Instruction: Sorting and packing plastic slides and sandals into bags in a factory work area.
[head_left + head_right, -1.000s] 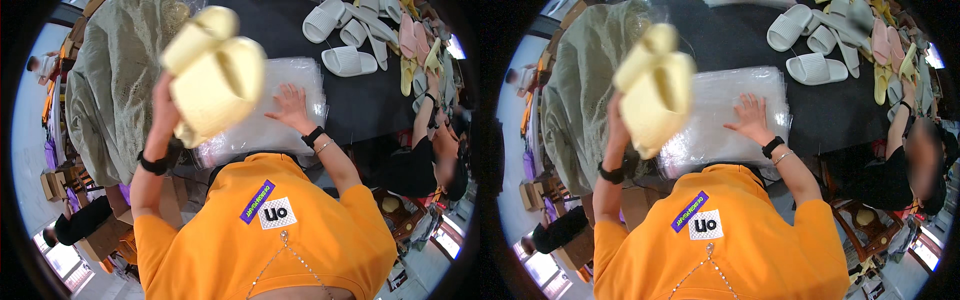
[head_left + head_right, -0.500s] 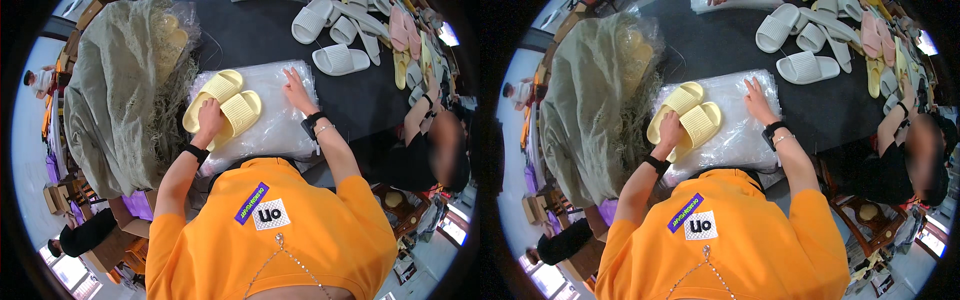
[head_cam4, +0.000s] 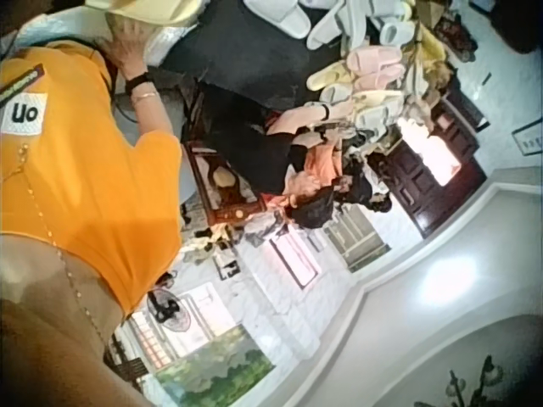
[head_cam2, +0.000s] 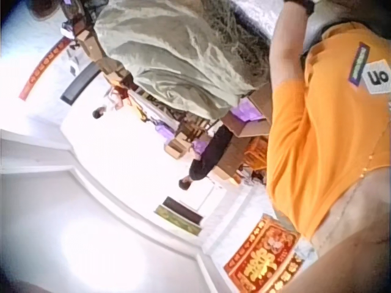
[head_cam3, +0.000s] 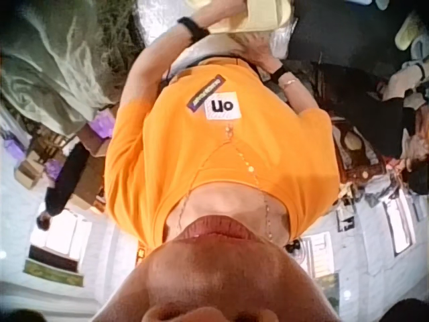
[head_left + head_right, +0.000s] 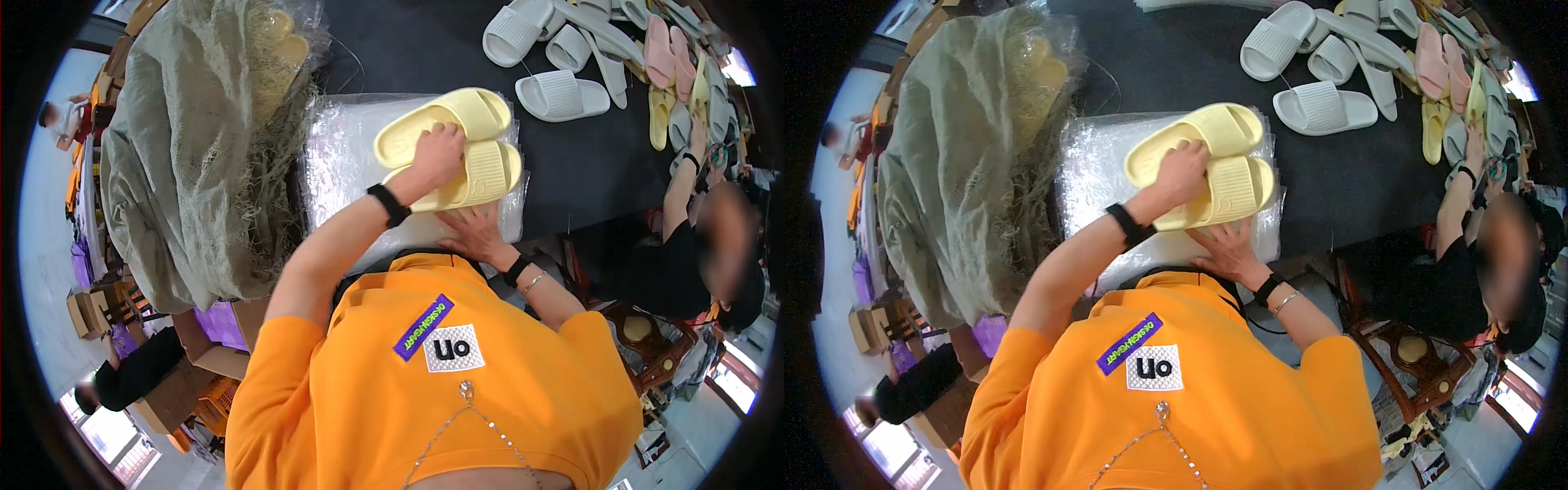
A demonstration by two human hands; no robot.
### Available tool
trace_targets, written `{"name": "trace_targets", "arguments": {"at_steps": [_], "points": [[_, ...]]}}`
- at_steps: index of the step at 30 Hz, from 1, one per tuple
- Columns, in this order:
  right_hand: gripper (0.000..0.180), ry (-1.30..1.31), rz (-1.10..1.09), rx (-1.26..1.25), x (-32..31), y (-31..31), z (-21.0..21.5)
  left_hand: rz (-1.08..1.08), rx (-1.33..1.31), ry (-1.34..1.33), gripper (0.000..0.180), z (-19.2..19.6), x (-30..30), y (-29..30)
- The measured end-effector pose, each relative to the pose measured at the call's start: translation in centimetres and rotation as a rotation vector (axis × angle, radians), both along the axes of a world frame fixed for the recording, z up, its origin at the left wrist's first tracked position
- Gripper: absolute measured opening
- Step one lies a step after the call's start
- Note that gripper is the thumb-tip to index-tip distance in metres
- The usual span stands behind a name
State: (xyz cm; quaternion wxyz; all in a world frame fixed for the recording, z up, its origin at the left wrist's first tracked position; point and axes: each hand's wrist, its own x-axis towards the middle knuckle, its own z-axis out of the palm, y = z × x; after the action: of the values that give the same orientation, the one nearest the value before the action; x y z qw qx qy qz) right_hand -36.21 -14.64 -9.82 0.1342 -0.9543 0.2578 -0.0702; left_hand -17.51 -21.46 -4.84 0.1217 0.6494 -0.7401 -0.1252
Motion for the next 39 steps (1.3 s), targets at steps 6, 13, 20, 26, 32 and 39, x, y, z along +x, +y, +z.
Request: {"name": "trace_targets", "arguments": {"at_steps": [6, 13, 20, 26, 32, 39], "points": [[0.059, 0.002, -0.023, -0.003, -0.5, -0.2, -1.6, 0.123, 0.011, -0.030, 0.020, -4.9, 3.0, -1.1], [0.062, 0.035, 0.000, 0.084, -0.7, -0.4, -1.9, 0.570, 0.096, -0.169, 0.019, -2.8, 17.1, 0.5], [0.063, 0.024, -0.087, 0.135, -0.5, -1.7, -0.5, 0.168, -0.043, -0.101, 0.021, 4.5, 9.2, 5.9], [0.061, 0.005, -0.058, 0.137, -1.1, -2.8, -0.4, 0.124, -0.056, 0.027, 0.023, -3.6, 7.1, 12.0], [0.043, -0.353, -0.373, 0.696, 0.2, -4.5, 2.4, 0.116, -0.030, 0.086, 0.019, 1.6, 7.7, 10.6], [0.057, -0.498, -0.173, 0.646, 1.6, -6.1, 6.8, 0.080, -0.013, 0.186, 0.020, 3.6, 4.8, 10.5]]}}
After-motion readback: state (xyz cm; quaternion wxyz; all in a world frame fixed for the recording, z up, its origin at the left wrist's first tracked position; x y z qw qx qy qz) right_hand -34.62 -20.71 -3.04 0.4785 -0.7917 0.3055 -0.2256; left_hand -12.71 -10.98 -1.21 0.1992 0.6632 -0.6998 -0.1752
